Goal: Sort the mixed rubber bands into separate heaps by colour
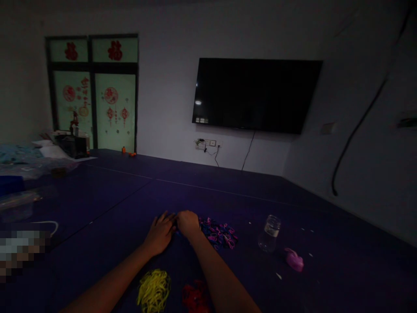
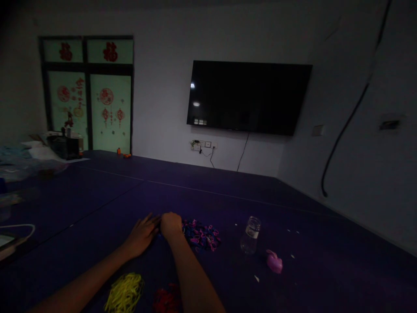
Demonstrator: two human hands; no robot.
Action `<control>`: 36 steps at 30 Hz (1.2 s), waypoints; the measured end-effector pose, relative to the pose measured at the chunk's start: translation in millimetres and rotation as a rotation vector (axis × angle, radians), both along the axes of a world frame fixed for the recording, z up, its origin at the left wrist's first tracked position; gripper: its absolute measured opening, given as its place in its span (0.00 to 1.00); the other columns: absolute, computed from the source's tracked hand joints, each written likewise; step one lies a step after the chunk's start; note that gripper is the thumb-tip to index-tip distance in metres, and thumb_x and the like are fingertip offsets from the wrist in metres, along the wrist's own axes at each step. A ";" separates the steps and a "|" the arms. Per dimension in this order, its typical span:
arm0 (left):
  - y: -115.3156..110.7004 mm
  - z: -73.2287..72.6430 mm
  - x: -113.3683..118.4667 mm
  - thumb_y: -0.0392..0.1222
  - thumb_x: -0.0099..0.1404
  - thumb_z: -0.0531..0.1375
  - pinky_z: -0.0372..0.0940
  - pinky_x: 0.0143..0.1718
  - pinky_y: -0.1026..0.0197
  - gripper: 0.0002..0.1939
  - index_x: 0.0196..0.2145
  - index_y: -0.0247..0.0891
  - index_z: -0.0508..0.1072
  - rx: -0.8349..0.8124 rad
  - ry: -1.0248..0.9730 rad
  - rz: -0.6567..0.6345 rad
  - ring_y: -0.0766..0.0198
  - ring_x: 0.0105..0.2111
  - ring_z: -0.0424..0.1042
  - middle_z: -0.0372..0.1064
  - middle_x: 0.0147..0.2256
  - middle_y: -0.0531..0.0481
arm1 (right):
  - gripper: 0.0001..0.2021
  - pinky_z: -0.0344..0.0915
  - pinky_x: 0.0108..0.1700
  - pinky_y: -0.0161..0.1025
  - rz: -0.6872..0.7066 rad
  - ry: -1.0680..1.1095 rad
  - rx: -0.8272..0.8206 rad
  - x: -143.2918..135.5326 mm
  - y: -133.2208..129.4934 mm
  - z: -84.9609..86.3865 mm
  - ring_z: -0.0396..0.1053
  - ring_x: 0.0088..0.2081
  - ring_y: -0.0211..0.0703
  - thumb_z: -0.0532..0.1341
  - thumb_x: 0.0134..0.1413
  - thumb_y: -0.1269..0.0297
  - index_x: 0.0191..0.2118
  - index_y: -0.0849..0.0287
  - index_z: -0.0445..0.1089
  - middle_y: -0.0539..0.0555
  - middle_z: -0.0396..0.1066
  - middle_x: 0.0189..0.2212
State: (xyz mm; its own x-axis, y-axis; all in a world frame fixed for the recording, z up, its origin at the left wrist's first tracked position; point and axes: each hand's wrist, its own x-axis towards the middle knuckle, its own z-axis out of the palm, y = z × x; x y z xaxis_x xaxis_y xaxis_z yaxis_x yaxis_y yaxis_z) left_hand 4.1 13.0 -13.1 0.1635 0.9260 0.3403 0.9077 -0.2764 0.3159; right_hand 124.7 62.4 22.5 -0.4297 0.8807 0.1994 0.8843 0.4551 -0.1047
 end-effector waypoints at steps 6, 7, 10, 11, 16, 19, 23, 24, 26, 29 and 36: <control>2.7 -3.5 -2.5 0.40 0.67 0.44 0.44 0.58 0.38 0.21 0.56 0.44 0.63 -0.032 -0.046 -0.021 0.53 0.61 0.51 0.61 0.57 0.46 | 0.14 0.65 0.39 0.41 0.006 -0.017 0.024 3.1 2.5 -2.3 0.73 0.41 0.53 0.52 0.55 0.69 0.39 0.61 0.75 0.65 0.75 0.37; 3.8 -4.4 -3.2 0.40 0.68 0.44 0.44 0.59 0.38 0.21 0.56 0.45 0.63 -0.024 -0.065 -0.021 0.53 0.61 0.52 0.62 0.57 0.46 | 0.14 0.65 0.39 0.41 0.009 -0.015 0.026 3.7 2.8 -2.7 0.73 0.41 0.53 0.52 0.55 0.68 0.39 0.61 0.75 0.65 0.75 0.37; 6.9 -7.4 -5.1 0.43 0.69 0.42 0.45 0.59 0.40 0.21 0.56 0.44 0.62 -0.001 -0.134 -0.010 0.56 0.58 0.56 0.63 0.56 0.45 | 0.15 0.64 0.39 0.40 0.021 -0.007 0.030 5.2 3.0 -3.4 0.72 0.41 0.52 0.52 0.56 0.67 0.39 0.60 0.75 0.64 0.75 0.37; 7.7 -8.3 -5.8 0.44 0.69 0.42 0.45 0.59 0.40 0.21 0.57 0.44 0.61 0.006 -0.162 -0.006 0.56 0.58 0.58 0.63 0.56 0.45 | 0.15 0.64 0.38 0.40 0.025 -0.003 0.030 5.6 2.9 -3.4 0.72 0.41 0.52 0.52 0.56 0.67 0.39 0.60 0.75 0.64 0.75 0.37; 12.1 -10.4 -9.7 0.45 0.69 0.41 0.53 0.57 0.48 0.22 0.55 0.40 0.64 0.127 -0.281 0.022 0.58 0.53 0.64 0.67 0.52 0.43 | 0.12 0.62 0.37 0.36 0.051 0.024 0.024 8.4 2.1 -1.8 0.72 0.40 0.48 0.54 0.51 0.67 0.36 0.58 0.76 0.60 0.76 0.36; 14.7 -10.2 -10.7 0.42 0.67 0.44 0.58 0.54 0.51 0.20 0.48 0.38 0.70 0.178 -0.236 0.045 0.56 0.51 0.66 0.70 0.48 0.43 | 0.11 0.62 0.36 0.35 0.064 0.040 0.017 10.8 2.7 -0.4 0.72 0.39 0.48 0.57 0.49 0.66 0.34 0.57 0.76 0.59 0.76 0.34; 12.6 -8.0 -8.5 0.36 0.63 0.48 0.51 0.57 0.42 0.18 0.48 0.41 0.71 0.042 -0.095 0.079 0.51 0.59 0.55 0.65 0.54 0.45 | 0.08 0.61 0.36 0.34 0.080 0.060 -0.011 13.6 4.4 0.9 0.73 0.38 0.45 0.59 0.48 0.63 0.32 0.54 0.76 0.55 0.77 0.33; 11.1 -7.1 -7.5 0.36 0.63 0.48 0.49 0.57 0.39 0.19 0.49 0.42 0.70 0.007 -0.077 0.079 0.51 0.60 0.53 0.64 0.55 0.46 | 0.08 0.61 0.36 0.33 0.081 0.063 -0.019 14.0 4.7 1.0 0.73 0.38 0.44 0.60 0.48 0.62 0.31 0.54 0.76 0.54 0.77 0.33; 8.0 -5.2 -5.9 0.36 0.64 0.47 0.46 0.57 0.36 0.20 0.51 0.45 0.68 -0.039 -0.060 0.063 0.52 0.61 0.50 0.63 0.56 0.48 | 0.08 0.61 0.35 0.33 0.075 0.067 -0.030 13.9 5.1 1.1 0.73 0.38 0.44 0.60 0.48 0.62 0.31 0.55 0.76 0.54 0.77 0.33; 4.6 -2.1 -4.4 0.35 0.65 0.46 0.43 0.58 0.34 0.21 0.51 0.46 0.68 -0.077 -0.044 0.051 0.52 0.62 0.49 0.63 0.56 0.48 | 0.08 0.62 0.35 0.33 0.057 0.069 -0.038 12.2 4.3 1.2 0.73 0.38 0.45 0.59 0.48 0.65 0.31 0.56 0.77 0.56 0.77 0.33; 0.8 3.4 -2.0 0.35 0.66 0.45 0.41 0.58 0.33 0.22 0.53 0.43 0.67 -0.105 0.003 0.033 0.51 0.62 0.49 0.61 0.57 0.46 | 0.11 0.63 0.38 0.37 0.009 0.097 -0.061 6.4 1.0 2.2 0.72 0.41 0.50 0.57 0.48 0.67 0.34 0.59 0.76 0.61 0.76 0.36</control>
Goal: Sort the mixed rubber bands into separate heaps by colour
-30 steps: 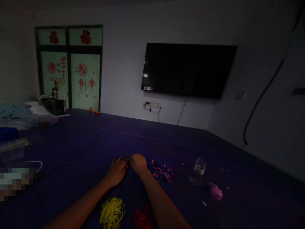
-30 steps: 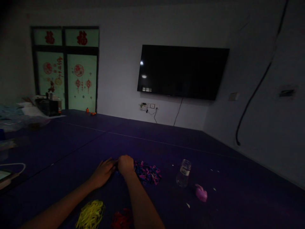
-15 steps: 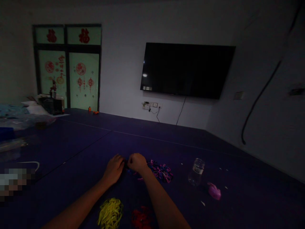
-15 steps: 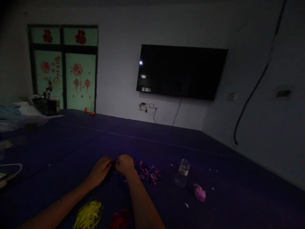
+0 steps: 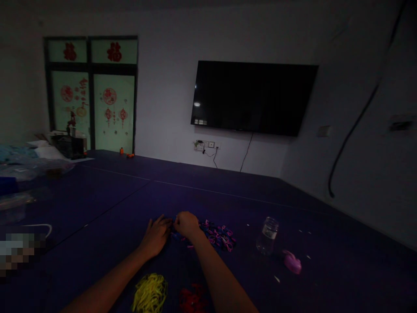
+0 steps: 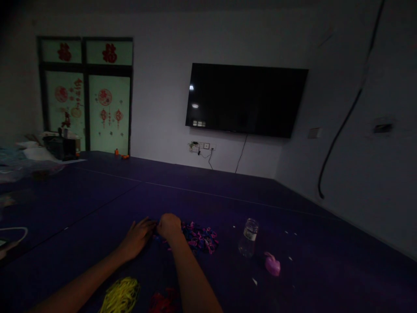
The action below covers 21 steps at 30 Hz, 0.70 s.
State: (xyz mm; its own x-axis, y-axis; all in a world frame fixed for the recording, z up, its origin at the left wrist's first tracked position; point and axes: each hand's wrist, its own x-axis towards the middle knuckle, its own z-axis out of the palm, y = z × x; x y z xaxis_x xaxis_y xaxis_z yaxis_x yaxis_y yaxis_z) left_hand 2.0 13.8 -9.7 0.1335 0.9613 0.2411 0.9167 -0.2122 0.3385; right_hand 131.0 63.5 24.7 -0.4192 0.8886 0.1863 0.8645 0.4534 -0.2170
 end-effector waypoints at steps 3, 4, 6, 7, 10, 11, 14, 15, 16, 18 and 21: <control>0.3 0.1 0.1 0.34 0.66 0.45 0.42 0.58 0.34 0.22 0.54 0.42 0.66 0.007 0.005 0.008 0.52 0.61 0.50 0.62 0.57 0.46 | 0.11 0.62 0.41 0.39 -0.012 0.046 -0.020 -2.2 -0.8 -1.6 0.71 0.42 0.52 0.56 0.49 0.70 0.33 0.61 0.76 0.63 0.75 0.37; 1.0 -0.2 -0.2 0.34 0.65 0.45 0.43 0.58 0.35 0.22 0.54 0.42 0.66 0.012 0.002 0.014 0.52 0.61 0.51 0.62 0.57 0.45 | 0.11 0.62 0.41 0.40 -0.015 0.072 -0.031 -2.8 -0.8 -2.8 0.71 0.43 0.53 0.56 0.48 0.71 0.33 0.62 0.76 0.63 0.75 0.37; 2.8 -0.9 -1.3 0.34 0.65 0.46 0.45 0.58 0.35 0.22 0.54 0.41 0.65 0.019 -0.017 0.025 0.52 0.60 0.53 0.62 0.56 0.45 | 0.10 0.61 0.43 0.42 -0.024 0.147 -0.058 -3.4 0.1 -5.4 0.70 0.43 0.54 0.57 0.46 0.73 0.31 0.63 0.75 0.65 0.75 0.37; 3.8 -1.2 -2.0 0.33 0.64 0.46 0.46 0.57 0.36 0.22 0.54 0.41 0.66 0.029 -0.034 0.030 0.52 0.60 0.53 0.62 0.56 0.45 | 0.09 0.61 0.43 0.42 -0.030 0.197 -0.075 -3.5 1.4 -6.7 0.70 0.44 0.55 0.57 0.46 0.74 0.30 0.63 0.75 0.65 0.75 0.37; 6.2 -1.7 -4.3 0.32 0.64 0.46 0.51 0.57 0.40 0.22 0.53 0.41 0.67 0.126 -0.117 0.022 0.53 0.59 0.56 0.63 0.56 0.44 | 0.07 0.61 0.42 0.38 -0.051 0.402 -0.137 -4.0 9.7 -8.7 0.69 0.43 0.50 0.57 0.45 0.73 0.29 0.62 0.73 0.61 0.74 0.37; 6.7 -2.0 -5.0 0.31 0.63 0.46 0.52 0.57 0.42 0.22 0.53 0.41 0.68 0.175 -0.148 0.010 0.54 0.58 0.57 0.64 0.55 0.44 | 0.07 0.61 0.41 0.36 -0.061 0.489 -0.165 -4.4 13.8 -8.6 0.69 0.42 0.47 0.56 0.46 0.73 0.29 0.61 0.72 0.59 0.74 0.36; 8.1 -4.2 -7.0 0.32 0.63 0.47 0.54 0.57 0.44 0.23 0.54 0.41 0.66 0.306 -0.215 -0.039 0.55 0.58 0.57 0.64 0.55 0.45 | 0.07 0.60 0.31 0.31 -0.101 0.778 -0.296 -6.1 26.5 -6.7 0.68 0.31 0.39 0.52 0.49 0.71 0.26 0.60 0.66 0.53 0.71 0.27; 8.8 -5.4 -7.6 0.32 0.64 0.47 0.53 0.58 0.44 0.23 0.55 0.41 0.65 0.334 -0.225 -0.057 0.55 0.59 0.56 0.63 0.56 0.45 | 0.08 0.59 0.26 0.31 -0.112 0.874 -0.364 -6.4 29.9 -6.1 0.65 0.25 0.37 0.50 0.50 0.70 0.24 0.60 0.64 0.51 0.68 0.22; 9.6 -6.8 -8.1 0.33 0.64 0.47 0.53 0.58 0.43 0.23 0.55 0.42 0.65 0.356 -0.233 -0.073 0.55 0.59 0.56 0.63 0.56 0.46 | 0.09 0.56 0.22 0.30 -0.116 0.967 -0.440 -6.3 32.4 -5.6 0.61 0.20 0.35 0.49 0.51 0.70 0.23 0.59 0.61 0.49 0.64 0.18; 11.0 -9.5 -8.7 0.36 0.65 0.46 0.52 0.58 0.42 0.22 0.56 0.42 0.63 0.393 -0.249 -0.102 0.55 0.58 0.57 0.63 0.56 0.46 | 0.10 0.49 0.17 0.29 -0.100 1.142 -0.605 -4.9 34.8 -5.6 0.51 0.14 0.32 0.48 0.50 0.69 0.21 0.58 0.57 0.46 0.56 0.13; 10.9 -11.8 -8.3 0.38 0.67 0.46 0.54 0.58 0.44 0.22 0.57 0.44 0.61 0.455 -0.265 -0.167 0.57 0.58 0.58 0.62 0.56 0.47 | 0.09 0.44 0.14 0.27 -0.036 1.390 -0.831 -0.9 33.5 -7.5 0.46 0.12 0.31 0.50 0.47 0.68 0.19 0.58 0.55 0.45 0.53 0.11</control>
